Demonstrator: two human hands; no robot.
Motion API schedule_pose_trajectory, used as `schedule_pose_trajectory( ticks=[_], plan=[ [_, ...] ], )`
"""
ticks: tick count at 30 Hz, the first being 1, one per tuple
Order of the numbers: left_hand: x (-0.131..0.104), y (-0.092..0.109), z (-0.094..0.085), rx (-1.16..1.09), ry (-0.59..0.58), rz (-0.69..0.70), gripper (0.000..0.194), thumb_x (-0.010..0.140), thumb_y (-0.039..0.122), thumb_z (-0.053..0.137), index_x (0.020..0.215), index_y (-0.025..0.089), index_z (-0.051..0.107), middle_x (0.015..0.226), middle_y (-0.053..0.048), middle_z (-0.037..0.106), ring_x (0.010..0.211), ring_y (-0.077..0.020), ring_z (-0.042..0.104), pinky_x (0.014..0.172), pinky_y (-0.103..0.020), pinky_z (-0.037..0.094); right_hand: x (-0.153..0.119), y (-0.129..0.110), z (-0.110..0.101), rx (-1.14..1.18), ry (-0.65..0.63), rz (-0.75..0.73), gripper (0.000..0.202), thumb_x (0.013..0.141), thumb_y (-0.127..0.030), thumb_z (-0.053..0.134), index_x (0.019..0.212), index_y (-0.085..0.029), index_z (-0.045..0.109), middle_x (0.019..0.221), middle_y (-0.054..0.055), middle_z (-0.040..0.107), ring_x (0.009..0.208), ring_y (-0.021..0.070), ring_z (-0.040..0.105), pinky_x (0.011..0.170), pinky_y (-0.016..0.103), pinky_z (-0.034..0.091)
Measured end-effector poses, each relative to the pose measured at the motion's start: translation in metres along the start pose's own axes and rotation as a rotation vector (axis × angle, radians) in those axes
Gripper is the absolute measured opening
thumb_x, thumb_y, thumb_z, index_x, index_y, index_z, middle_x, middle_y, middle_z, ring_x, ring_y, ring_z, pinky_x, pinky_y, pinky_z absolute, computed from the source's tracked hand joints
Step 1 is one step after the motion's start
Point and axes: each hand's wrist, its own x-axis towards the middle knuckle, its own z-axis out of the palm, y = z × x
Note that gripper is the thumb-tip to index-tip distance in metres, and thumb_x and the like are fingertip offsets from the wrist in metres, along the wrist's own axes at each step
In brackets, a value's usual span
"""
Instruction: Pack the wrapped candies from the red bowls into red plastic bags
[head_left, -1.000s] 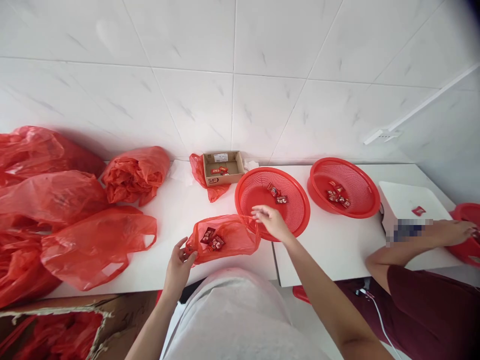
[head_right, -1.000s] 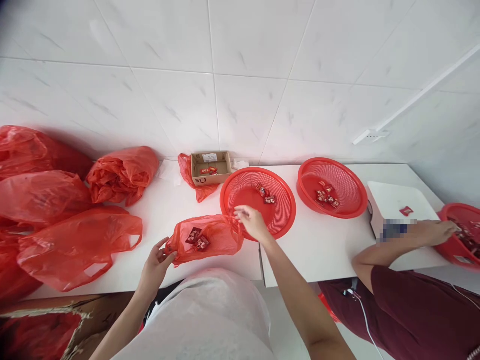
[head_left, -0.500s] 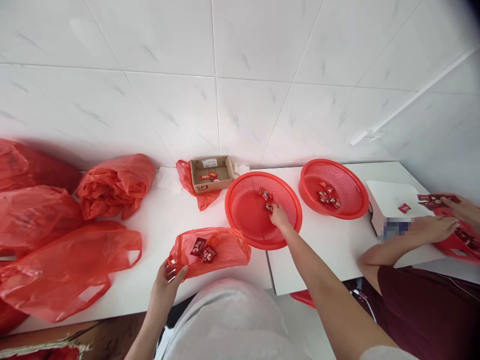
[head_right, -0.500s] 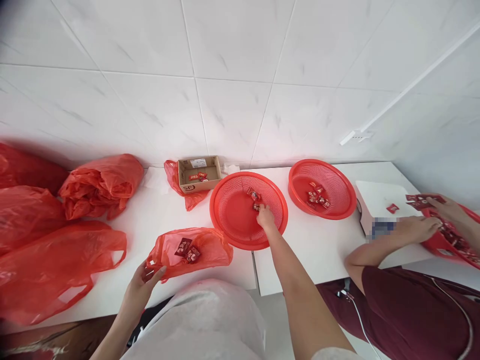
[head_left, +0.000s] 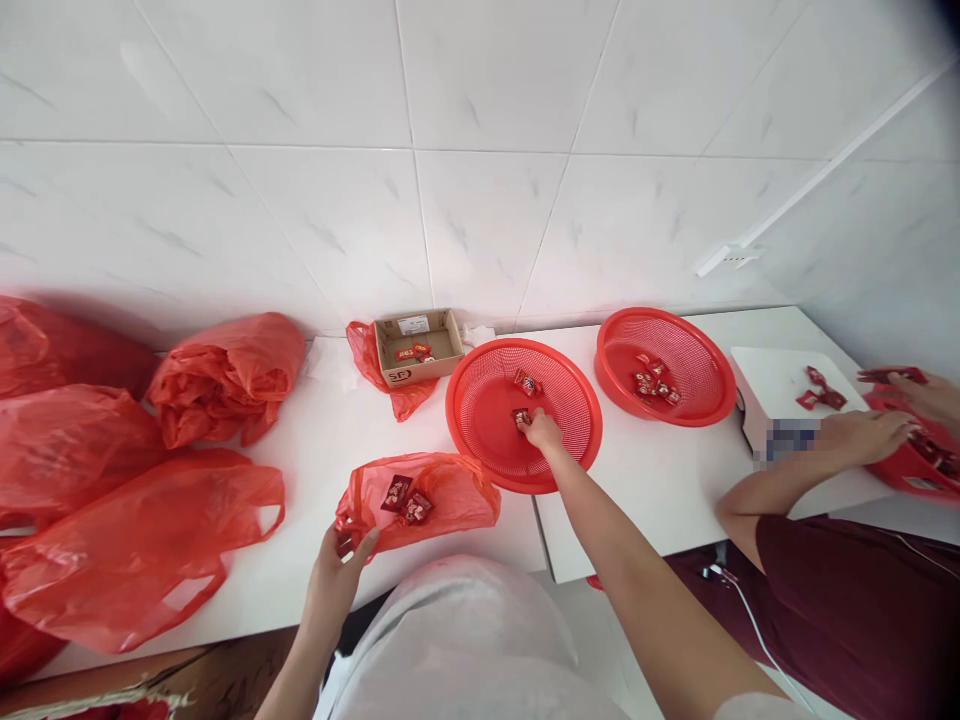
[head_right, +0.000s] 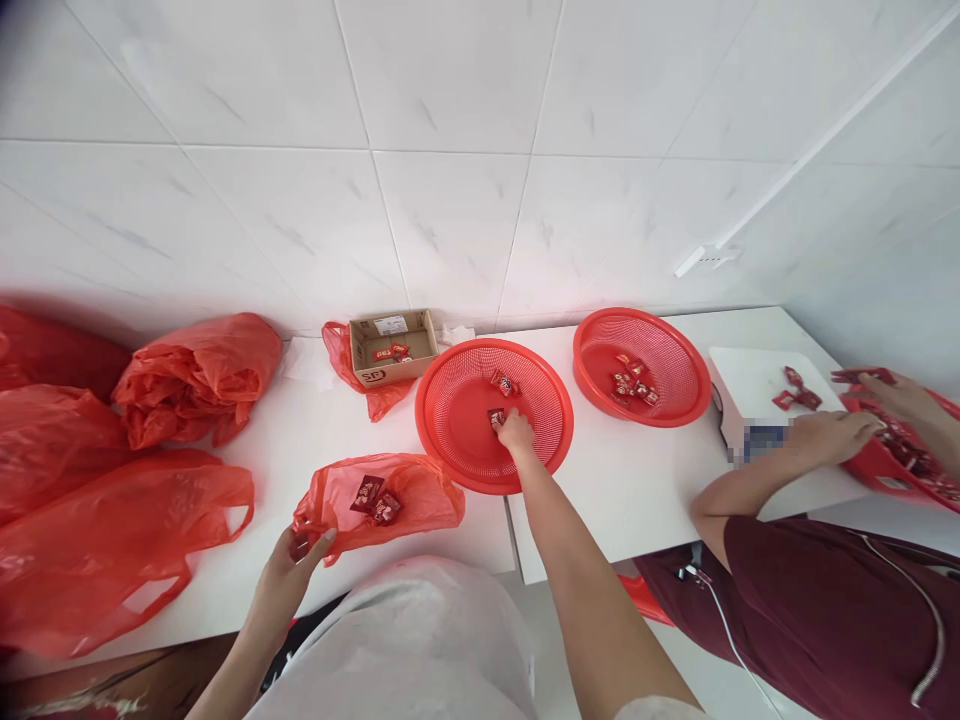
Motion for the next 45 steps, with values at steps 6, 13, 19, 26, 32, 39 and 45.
schedule_pose_trajectory(
  ticks=[6, 13, 19, 26, 32, 39, 45],
  plan=[
    [0.000, -0.003, -0.003, -0.052, -0.060, -0.014, 0.064, 0.069, 0.060, 0.067, 0.117, 0.020, 0.053, 0.117, -0.013, 0.065, 0.105, -0.0289, 0.064, 0.084, -0.040, 0.052, -0.025, -0.024, -0.007, 0.350, -0.129, -0.049, 0.021, 0.078, -0.032, 0.068, 0.091, -0.019, 0.060, 0.094, 0.008, 0.071, 0.087, 0.0205, 0.067, 0.068, 0.028, 0.052],
    [0.000, 0.002, 0.000, -0.014, -0.066, 0.001, 0.064, 0.068, 0.060, 0.067, 0.114, 0.017, 0.055, 0.114, -0.014, 0.067, 0.103, -0.0301, 0.065, 0.086, -0.042, 0.050, -0.093, -0.041, -0.030, 0.713, -0.309, -0.164, 0.025, 0.080, -0.031, 0.065, 0.103, -0.022, 0.060, 0.095, 0.005, 0.072, 0.079, 0.0157, 0.071, 0.074, 0.030, 0.058],
    [0.000, 0.005, -0.002, -0.009, 0.019, 0.095, 0.048, 0.068, 0.052, 0.064, 0.102, 0.018, 0.060, 0.101, -0.011, 0.070, 0.092, -0.0284, 0.066, 0.072, -0.037, 0.052, -0.157, -0.055, -0.008, 0.731, -0.359, -0.363, 0.029, 0.079, -0.036, 0.068, 0.105, -0.024, 0.063, 0.100, 0.005, 0.073, 0.089, 0.0209, 0.070, 0.073, 0.033, 0.057],
    [-0.007, 0.004, -0.008, -0.010, 0.014, 0.129, 0.028, 0.073, 0.041, 0.058, 0.086, 0.018, 0.066, 0.084, -0.006, 0.070, 0.084, -0.0246, 0.064, 0.074, -0.033, 0.048, -0.191, -0.052, 0.072, 0.213, -0.223, -0.842, 0.013, 0.088, -0.028, 0.056, 0.095, -0.030, 0.066, 0.101, 0.005, 0.071, 0.097, 0.0251, 0.063, 0.089, 0.041, 0.047],
    [-0.010, -0.004, -0.009, -0.070, -0.007, 0.093, 0.033, 0.074, 0.040, 0.058, 0.095, 0.015, 0.068, 0.087, -0.007, 0.073, 0.087, -0.0254, 0.066, 0.077, -0.034, 0.049, -0.157, -0.046, 0.049, 0.214, -0.136, -0.768, 0.013, 0.090, -0.035, 0.053, 0.091, -0.028, 0.064, 0.087, 0.003, 0.070, 0.078, 0.0205, 0.064, 0.075, 0.032, 0.048],
    [-0.004, -0.007, -0.010, -0.117, -0.063, 0.047, 0.046, 0.076, 0.046, 0.059, 0.107, 0.014, 0.065, 0.103, -0.010, 0.073, 0.099, -0.0279, 0.065, 0.084, -0.036, 0.049, -0.047, -0.010, -0.020, -0.028, 0.143, -0.364, 0.043, 0.094, -0.036, 0.039, 0.133, -0.020, 0.047, 0.127, 0.013, 0.060, 0.114, 0.0265, 0.058, 0.093, 0.039, 0.046],
    [0.006, -0.007, -0.015, -0.062, -0.048, 0.011, 0.050, 0.072, 0.051, 0.061, 0.104, 0.014, 0.066, 0.100, -0.010, 0.074, 0.097, -0.0301, 0.066, 0.081, -0.036, 0.050, 0.022, -0.002, -0.023, -0.085, 0.144, -0.265, 0.068, 0.085, -0.037, 0.058, 0.147, -0.021, 0.033, 0.144, 0.018, 0.041, 0.129, 0.0364, 0.043, 0.098, 0.047, 0.040]
  ],
)
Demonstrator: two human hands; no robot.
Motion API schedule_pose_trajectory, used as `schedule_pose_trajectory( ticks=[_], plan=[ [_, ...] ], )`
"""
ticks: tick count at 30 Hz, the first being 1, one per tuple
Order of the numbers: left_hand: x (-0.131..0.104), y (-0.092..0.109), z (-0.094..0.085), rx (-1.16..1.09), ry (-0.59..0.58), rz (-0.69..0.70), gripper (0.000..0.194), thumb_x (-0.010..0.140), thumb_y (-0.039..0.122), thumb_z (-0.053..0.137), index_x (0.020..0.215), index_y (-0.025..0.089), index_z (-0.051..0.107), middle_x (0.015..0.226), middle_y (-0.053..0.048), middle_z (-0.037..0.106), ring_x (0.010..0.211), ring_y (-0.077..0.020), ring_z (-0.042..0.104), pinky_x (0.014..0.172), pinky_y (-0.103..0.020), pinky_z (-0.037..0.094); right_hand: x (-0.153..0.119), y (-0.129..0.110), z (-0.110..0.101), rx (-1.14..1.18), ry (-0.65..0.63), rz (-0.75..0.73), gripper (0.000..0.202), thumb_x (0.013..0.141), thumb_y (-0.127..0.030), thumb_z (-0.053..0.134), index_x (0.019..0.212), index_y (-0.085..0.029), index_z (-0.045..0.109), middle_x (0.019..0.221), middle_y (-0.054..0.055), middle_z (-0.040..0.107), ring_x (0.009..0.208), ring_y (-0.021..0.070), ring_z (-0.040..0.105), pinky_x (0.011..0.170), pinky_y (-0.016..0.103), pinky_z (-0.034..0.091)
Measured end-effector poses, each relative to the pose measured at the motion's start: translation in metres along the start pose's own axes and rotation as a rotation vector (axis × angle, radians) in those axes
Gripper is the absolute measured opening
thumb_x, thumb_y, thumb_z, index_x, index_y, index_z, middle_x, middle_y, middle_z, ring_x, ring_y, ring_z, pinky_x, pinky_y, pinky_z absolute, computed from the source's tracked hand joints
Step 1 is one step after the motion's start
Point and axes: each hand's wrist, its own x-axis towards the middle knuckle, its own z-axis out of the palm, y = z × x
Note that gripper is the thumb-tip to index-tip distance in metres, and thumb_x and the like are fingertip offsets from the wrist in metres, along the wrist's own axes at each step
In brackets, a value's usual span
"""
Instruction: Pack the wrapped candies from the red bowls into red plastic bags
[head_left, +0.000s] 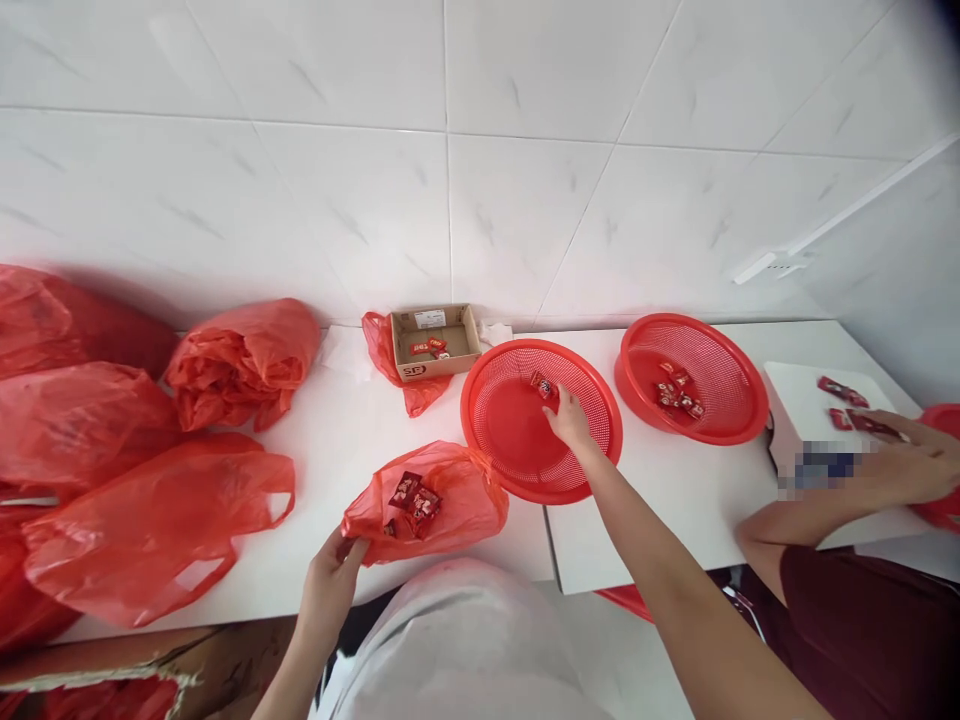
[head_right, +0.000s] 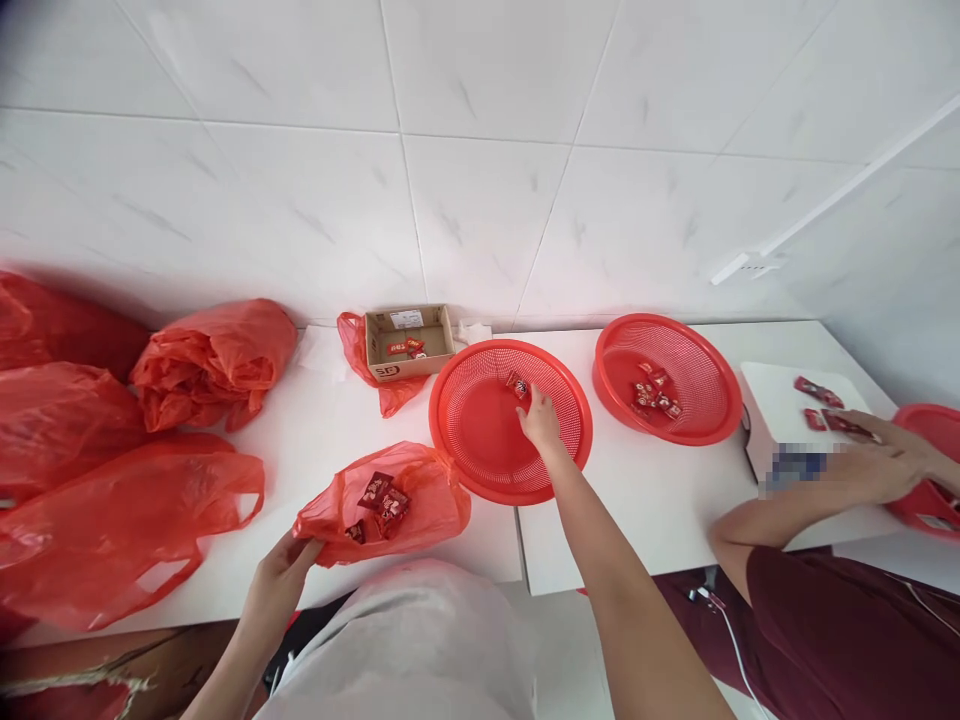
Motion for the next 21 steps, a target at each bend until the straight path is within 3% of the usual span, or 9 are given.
schedule_pose_trajectory(
  ticks=[5, 10, 15, 21],
  plan=[
    [0.009, -0.012, -0.003, -0.008, 0.016, -0.053, 0.053, 0.073, 0.055, 0.061, 0.108, 0.015, 0.065, 0.100, -0.010, 0.074, 0.097, -0.0292, 0.065, 0.082, -0.037, 0.049, 0.033, -0.009, 0.020, 0.082, -0.022, 0.000, 0.060, 0.083, -0.033, 0.061, 0.139, -0.023, 0.044, 0.142, 0.017, 0.042, 0.132, 0.0383, 0.036, 0.101, 0.050, 0.035],
    [0.008, -0.011, 0.003, -0.011, -0.004, -0.067, 0.048, 0.075, 0.053, 0.060, 0.105, 0.016, 0.065, 0.101, -0.007, 0.073, 0.102, -0.0286, 0.064, 0.088, -0.037, 0.047, 0.033, -0.014, 0.034, 0.290, -0.078, 0.068, 0.037, 0.087, -0.034, 0.053, 0.121, -0.019, 0.056, 0.127, 0.019, 0.053, 0.114, 0.0325, 0.052, 0.088, 0.044, 0.045],
    [0.008, -0.005, 0.008, 0.024, -0.021, -0.055, 0.048, 0.074, 0.053, 0.059, 0.102, 0.015, 0.064, 0.095, -0.008, 0.073, 0.093, -0.0280, 0.065, 0.081, -0.037, 0.049, 0.009, -0.029, 0.021, 0.620, -0.257, 0.092, 0.032, 0.087, -0.047, 0.050, 0.102, -0.020, 0.061, 0.102, 0.011, 0.066, 0.082, 0.0200, 0.063, 0.070, 0.033, 0.051],
    [0.007, -0.001, 0.011, 0.026, -0.025, -0.009, 0.050, 0.073, 0.051, 0.059, 0.105, 0.013, 0.064, 0.100, -0.011, 0.073, 0.094, -0.0281, 0.065, 0.080, -0.036, 0.050, -0.056, -0.062, -0.011, 0.897, -0.475, 0.044, 0.031, 0.080, -0.048, 0.064, 0.096, -0.022, 0.059, 0.094, 0.006, 0.071, 0.061, 0.0111, 0.058, 0.057, 0.025, 0.044]
  ],
)
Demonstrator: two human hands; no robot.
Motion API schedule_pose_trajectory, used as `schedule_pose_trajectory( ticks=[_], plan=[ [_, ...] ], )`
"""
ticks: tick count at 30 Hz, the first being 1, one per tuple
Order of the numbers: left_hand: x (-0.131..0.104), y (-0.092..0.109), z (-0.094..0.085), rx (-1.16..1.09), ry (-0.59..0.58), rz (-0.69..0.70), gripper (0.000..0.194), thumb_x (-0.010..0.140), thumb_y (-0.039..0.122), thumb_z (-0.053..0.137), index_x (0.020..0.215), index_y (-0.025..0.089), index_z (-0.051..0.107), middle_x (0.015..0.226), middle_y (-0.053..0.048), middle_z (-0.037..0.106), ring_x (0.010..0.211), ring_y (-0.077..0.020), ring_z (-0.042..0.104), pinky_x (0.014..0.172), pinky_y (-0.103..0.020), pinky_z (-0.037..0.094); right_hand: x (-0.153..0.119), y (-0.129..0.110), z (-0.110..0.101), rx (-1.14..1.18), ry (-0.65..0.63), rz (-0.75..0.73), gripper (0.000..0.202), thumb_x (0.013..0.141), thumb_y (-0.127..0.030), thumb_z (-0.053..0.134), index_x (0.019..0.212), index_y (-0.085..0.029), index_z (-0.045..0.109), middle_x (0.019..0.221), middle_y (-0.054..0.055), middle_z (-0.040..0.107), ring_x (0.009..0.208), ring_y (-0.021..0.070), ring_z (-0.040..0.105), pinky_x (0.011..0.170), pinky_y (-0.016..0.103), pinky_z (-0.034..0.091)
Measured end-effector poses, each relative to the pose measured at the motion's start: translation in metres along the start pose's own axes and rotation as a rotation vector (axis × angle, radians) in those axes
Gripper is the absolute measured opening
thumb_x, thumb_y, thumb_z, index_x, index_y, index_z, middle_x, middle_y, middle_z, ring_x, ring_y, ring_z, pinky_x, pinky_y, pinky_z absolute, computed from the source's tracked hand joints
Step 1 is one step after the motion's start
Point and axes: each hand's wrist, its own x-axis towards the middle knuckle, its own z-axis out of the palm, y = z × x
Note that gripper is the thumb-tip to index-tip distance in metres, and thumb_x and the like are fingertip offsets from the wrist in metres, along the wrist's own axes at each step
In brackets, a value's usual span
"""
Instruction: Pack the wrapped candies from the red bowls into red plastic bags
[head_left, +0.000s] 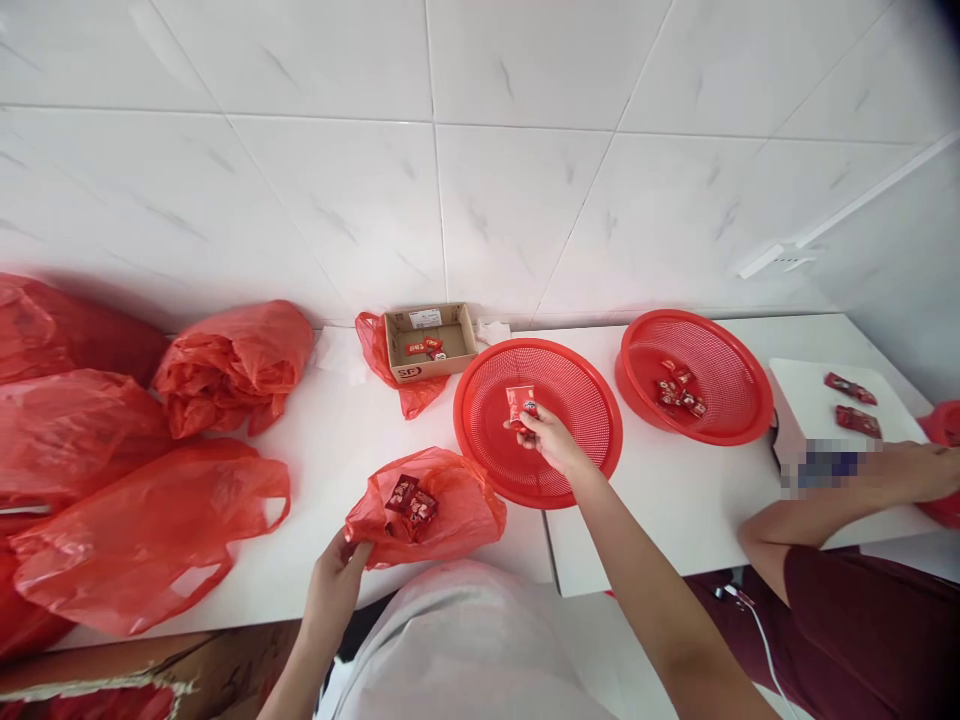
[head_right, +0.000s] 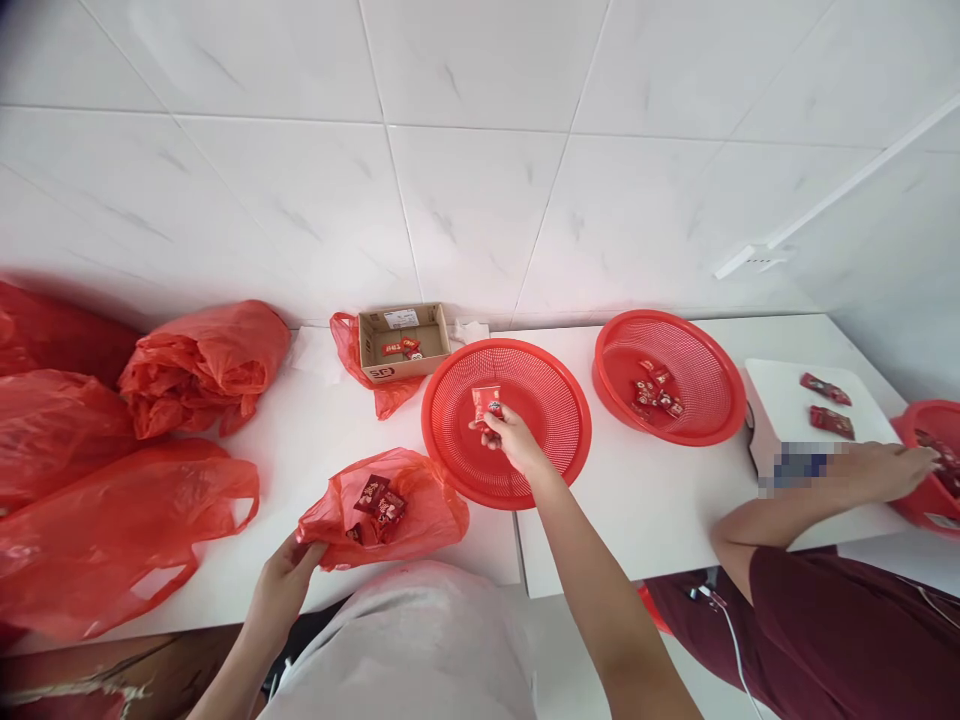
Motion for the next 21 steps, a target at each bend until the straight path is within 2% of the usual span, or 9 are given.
schedule_pose_trajectory(
  ticks=[5, 9, 12, 14, 17, 19, 21],
  plan=[
    [-0.010, 0.003, 0.003, -0.035, 0.001, 0.068, 0.045, 0.074, 0.047, 0.059, 0.104, 0.014, 0.066, 0.099, -0.010, 0.074, 0.092, -0.0276, 0.067, 0.078, -0.036, 0.051, -0.050, -0.016, 0.045, 0.178, -0.214, 0.013, 0.027, 0.082, -0.046, 0.065, 0.092, -0.021, 0.058, 0.085, 0.004, 0.070, 0.054, 0.0089, 0.052, 0.050, 0.022, 0.036],
    [-0.016, -0.003, 0.001, -0.046, 0.010, 0.130, 0.040, 0.076, 0.044, 0.057, 0.101, 0.015, 0.066, 0.099, -0.010, 0.074, 0.093, -0.0269, 0.068, 0.079, -0.035, 0.051, -0.074, -0.012, 0.086, 0.219, -0.286, -0.010, 0.030, 0.088, -0.052, 0.056, 0.086, -0.022, 0.056, 0.080, 0.002, 0.068, 0.052, 0.0098, 0.050, 0.048, 0.022, 0.033],
    [-0.018, -0.007, -0.002, -0.060, 0.035, 0.143, 0.038, 0.075, 0.043, 0.057, 0.100, 0.016, 0.066, 0.098, -0.009, 0.074, 0.094, -0.0260, 0.067, 0.081, -0.035, 0.051, -0.084, 0.004, 0.116, -0.012, -0.301, -0.109, 0.029, 0.087, -0.051, 0.057, 0.088, -0.023, 0.062, 0.080, 0.001, 0.066, 0.056, 0.0120, 0.053, 0.053, 0.025, 0.040],
    [-0.019, -0.009, -0.005, -0.066, 0.047, 0.145, 0.035, 0.075, 0.044, 0.057, 0.096, 0.017, 0.066, 0.094, -0.008, 0.074, 0.092, -0.0255, 0.067, 0.080, -0.035, 0.050, -0.088, 0.019, 0.132, -0.249, -0.270, -0.265, 0.023, 0.088, -0.044, 0.059, 0.098, -0.025, 0.067, 0.089, 0.003, 0.067, 0.070, 0.0162, 0.060, 0.066, 0.030, 0.048],
    [-0.023, -0.009, -0.007, -0.074, 0.064, 0.149, 0.031, 0.075, 0.044, 0.057, 0.091, 0.018, 0.066, 0.091, -0.007, 0.074, 0.089, -0.0242, 0.067, 0.079, -0.034, 0.049, -0.091, 0.039, 0.147, -0.516, -0.200, -0.461, 0.025, 0.086, -0.028, 0.060, 0.110, -0.028, 0.069, 0.105, 0.006, 0.065, 0.094, 0.0209, 0.061, 0.087, 0.038, 0.049],
    [-0.026, -0.009, -0.009, -0.082, 0.073, 0.153, 0.031, 0.076, 0.044, 0.056, 0.090, 0.018, 0.066, 0.090, -0.007, 0.073, 0.088, -0.0233, 0.066, 0.078, -0.033, 0.049, -0.091, 0.046, 0.149, -0.566, -0.178, -0.456, 0.031, 0.082, -0.022, 0.062, 0.112, -0.028, 0.068, 0.108, 0.007, 0.064, 0.100, 0.0220, 0.060, 0.093, 0.041, 0.047],
    [-0.028, -0.010, -0.010, -0.089, 0.081, 0.155, 0.031, 0.076, 0.045, 0.057, 0.090, 0.019, 0.066, 0.088, -0.006, 0.073, 0.086, -0.0227, 0.066, 0.077, -0.032, 0.049, -0.090, 0.046, 0.147, -0.500, -0.166, -0.364, 0.033, 0.079, -0.023, 0.065, 0.111, -0.028, 0.069, 0.110, 0.007, 0.064, 0.104, 0.0227, 0.059, 0.096, 0.043, 0.047]
  ],
)
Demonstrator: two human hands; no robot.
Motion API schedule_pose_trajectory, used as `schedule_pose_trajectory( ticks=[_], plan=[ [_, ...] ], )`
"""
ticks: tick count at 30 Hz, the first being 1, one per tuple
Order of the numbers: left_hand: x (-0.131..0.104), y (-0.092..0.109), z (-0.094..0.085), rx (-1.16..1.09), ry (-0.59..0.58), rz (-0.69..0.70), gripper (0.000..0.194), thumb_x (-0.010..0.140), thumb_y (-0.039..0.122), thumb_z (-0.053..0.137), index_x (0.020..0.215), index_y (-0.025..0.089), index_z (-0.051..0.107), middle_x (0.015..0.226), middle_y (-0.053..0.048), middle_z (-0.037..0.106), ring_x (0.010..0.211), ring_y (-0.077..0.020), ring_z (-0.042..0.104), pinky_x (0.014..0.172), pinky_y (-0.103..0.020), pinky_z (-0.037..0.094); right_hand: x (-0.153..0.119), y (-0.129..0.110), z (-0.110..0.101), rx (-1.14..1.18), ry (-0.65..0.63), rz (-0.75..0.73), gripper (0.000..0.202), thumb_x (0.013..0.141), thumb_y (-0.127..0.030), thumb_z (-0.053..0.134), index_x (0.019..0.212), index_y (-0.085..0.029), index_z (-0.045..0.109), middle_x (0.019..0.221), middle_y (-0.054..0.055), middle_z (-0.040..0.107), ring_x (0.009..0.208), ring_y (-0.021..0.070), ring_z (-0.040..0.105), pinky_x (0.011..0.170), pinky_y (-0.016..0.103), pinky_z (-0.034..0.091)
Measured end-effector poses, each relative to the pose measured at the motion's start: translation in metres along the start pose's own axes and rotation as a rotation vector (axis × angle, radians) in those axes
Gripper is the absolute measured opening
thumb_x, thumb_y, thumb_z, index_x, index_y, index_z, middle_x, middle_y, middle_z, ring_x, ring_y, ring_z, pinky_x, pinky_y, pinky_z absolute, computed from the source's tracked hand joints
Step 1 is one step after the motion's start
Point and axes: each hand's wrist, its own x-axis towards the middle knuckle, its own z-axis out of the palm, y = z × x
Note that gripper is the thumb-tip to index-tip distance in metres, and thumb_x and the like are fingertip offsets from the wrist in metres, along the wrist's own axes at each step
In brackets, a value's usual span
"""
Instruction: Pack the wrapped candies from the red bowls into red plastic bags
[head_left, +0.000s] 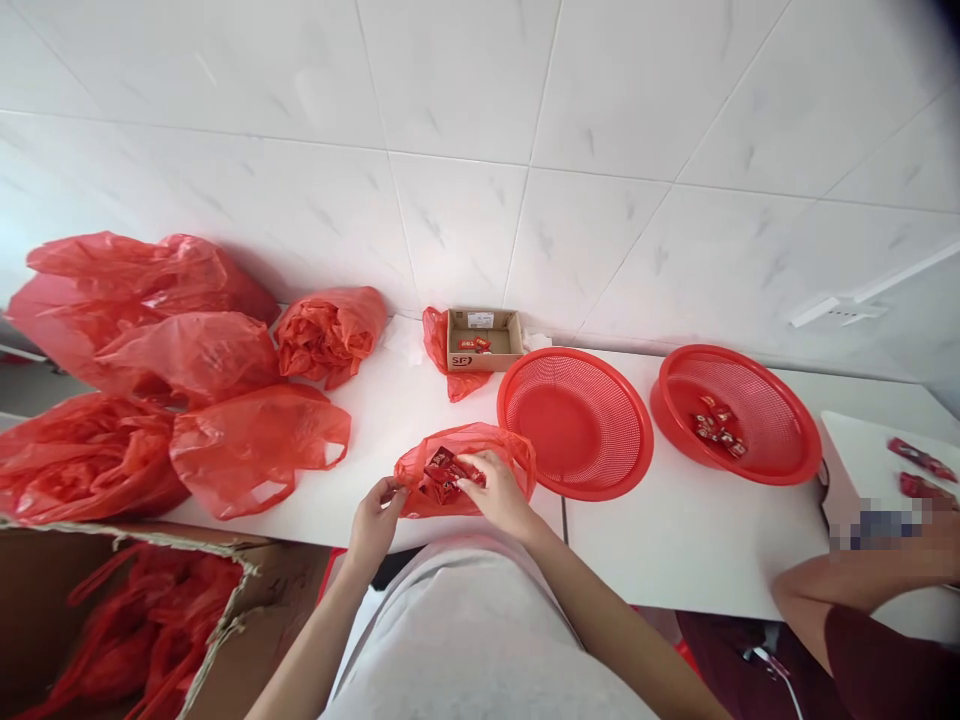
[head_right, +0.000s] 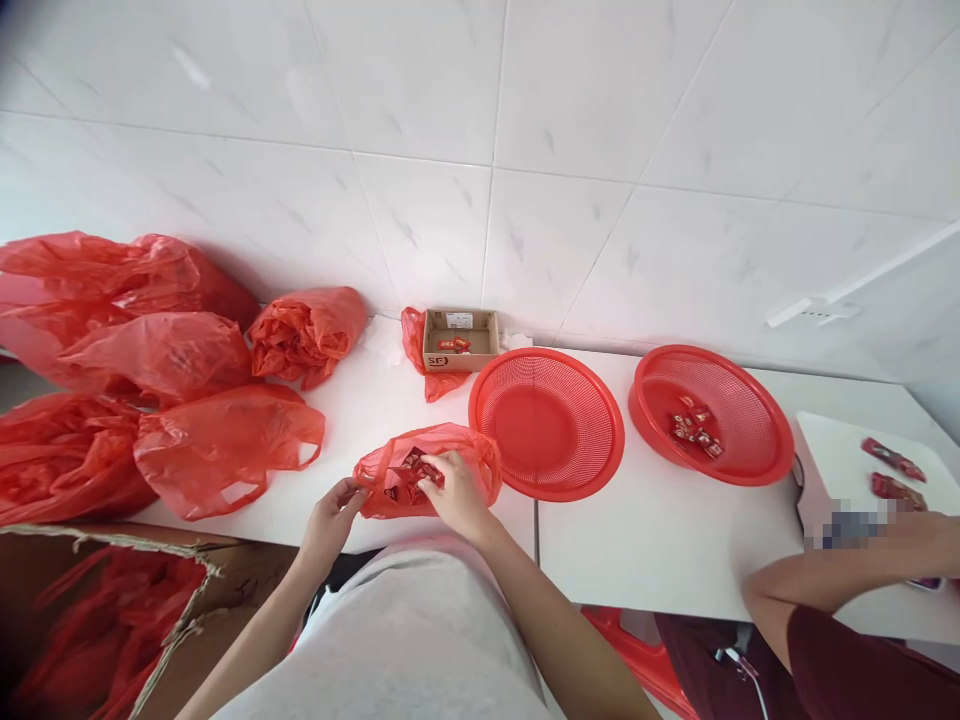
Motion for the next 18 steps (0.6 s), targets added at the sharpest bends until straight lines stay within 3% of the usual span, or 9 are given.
schedule_pose_trajectory(
  ticks=[5, 8, 13, 18],
  plan=[
    [-0.003, -0.003, -0.003, 0.011, 0.020, 0.003, 0.033, 0.075, 0.047, 0.059, 0.089, 0.019, 0.068, 0.093, -0.006, 0.072, 0.089, -0.0222, 0.064, 0.082, -0.034, 0.047, 0.001, -0.015, -0.022, 0.694, -0.038, 0.341, 0.028, 0.083, -0.038, 0.063, 0.105, -0.023, 0.071, 0.111, 0.007, 0.068, 0.099, 0.0222, 0.064, 0.094, 0.042, 0.049],
    [-0.002, -0.003, -0.003, 0.023, 0.031, 0.016, 0.035, 0.075, 0.049, 0.059, 0.092, 0.019, 0.066, 0.091, -0.007, 0.071, 0.086, -0.0219, 0.063, 0.080, -0.035, 0.048, -0.001, -0.026, -0.033, 0.989, -0.025, 0.436, 0.031, 0.086, -0.043, 0.060, 0.102, -0.018, 0.071, 0.113, 0.010, 0.068, 0.099, 0.0218, 0.066, 0.094, 0.039, 0.051],
    [0.004, -0.002, 0.001, 0.039, 0.077, 0.060, 0.046, 0.078, 0.055, 0.056, 0.107, 0.018, 0.058, 0.099, -0.007, 0.062, 0.083, -0.0201, 0.062, 0.071, -0.033, 0.051, -0.007, -0.040, -0.042, 1.137, -0.045, 0.450, 0.040, 0.092, -0.049, 0.051, 0.105, -0.016, 0.069, 0.116, 0.011, 0.068, 0.102, 0.0214, 0.067, 0.092, 0.035, 0.053],
    [0.014, 0.003, 0.007, 0.109, 0.141, 0.116, 0.053, 0.080, 0.057, 0.055, 0.116, 0.018, 0.051, 0.109, -0.010, 0.058, 0.094, -0.0221, 0.060, 0.077, -0.037, 0.052, -0.016, -0.053, -0.044, 1.138, -0.090, 0.406, 0.029, 0.087, -0.038, 0.063, 0.107, -0.017, 0.068, 0.117, 0.010, 0.068, 0.111, 0.0228, 0.065, 0.094, 0.035, 0.052]
  ],
)
